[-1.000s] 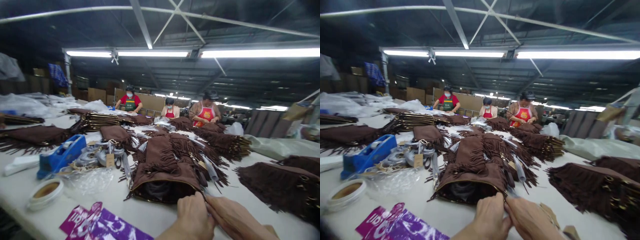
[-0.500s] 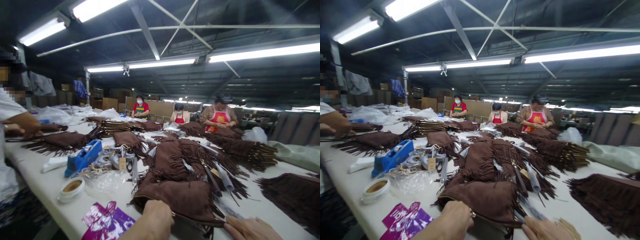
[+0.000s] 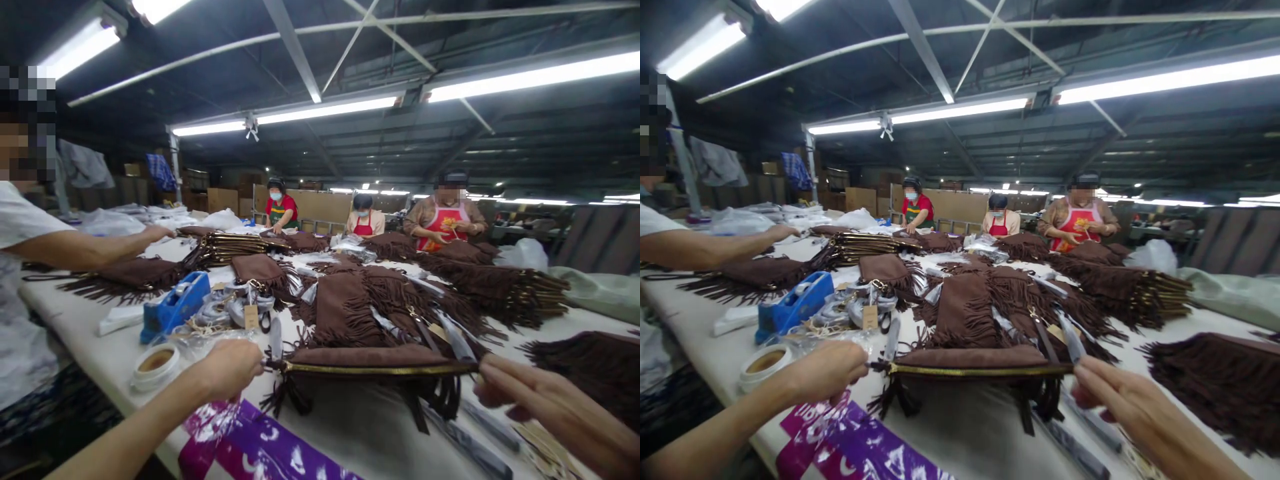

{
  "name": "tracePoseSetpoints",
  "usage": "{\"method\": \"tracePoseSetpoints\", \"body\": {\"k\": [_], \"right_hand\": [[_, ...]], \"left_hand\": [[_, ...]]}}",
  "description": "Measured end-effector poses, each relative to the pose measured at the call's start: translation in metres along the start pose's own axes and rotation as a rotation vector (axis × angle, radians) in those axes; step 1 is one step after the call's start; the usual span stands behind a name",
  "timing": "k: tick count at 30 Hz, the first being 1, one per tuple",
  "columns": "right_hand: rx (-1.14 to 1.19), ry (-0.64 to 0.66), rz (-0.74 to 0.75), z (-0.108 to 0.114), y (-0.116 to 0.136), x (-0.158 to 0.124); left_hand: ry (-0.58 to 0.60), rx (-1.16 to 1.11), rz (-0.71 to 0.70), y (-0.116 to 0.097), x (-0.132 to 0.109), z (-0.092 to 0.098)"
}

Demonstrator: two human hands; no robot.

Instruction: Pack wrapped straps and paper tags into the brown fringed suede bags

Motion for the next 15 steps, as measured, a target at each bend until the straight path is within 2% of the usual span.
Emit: {"method": "tracePoseSetpoints", "body": {"k": [2,5,8,11,13,15], "right_hand": [[0.262,0.091,-0.173,0.009,0.036,0.018],[0.512,0.137,-0.234,0.012,0.087,0.042],[0.585,0.15,-0.136,0.007,0.126,0.06],[0.533,0.114,0.003,0.005,0.159,0.073],[0.478,0.072,0.081,0.007,0.182,0.082],[0.432,0.046,0.164,0.008,0.207,0.09]], "left_hand": [[-0.034,0.046,-0.067,-0.009,0.004,0.015],[-0.067,0.025,-0.221,-0.038,0.01,0.013],[-0.082,-0.077,-0.249,-0.07,0.019,-0.008],[-0.115,-0.158,-0.231,-0.097,0.03,-0.024],[-0.15,-0.185,-0.25,-0.113,0.038,-0.025],[-0.185,-0.376,-0.227,-0.125,0.046,-0.019]]}}
Point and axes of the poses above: each hand's wrist, its own x-axis towards the middle knuckle, its own z-axis out of the back of the hand, y = z × x, the point moved 4 cm from there along x, towards the middle knuckle, and after that the axes turned 7 degrees about -y, right-handed, at the moved point
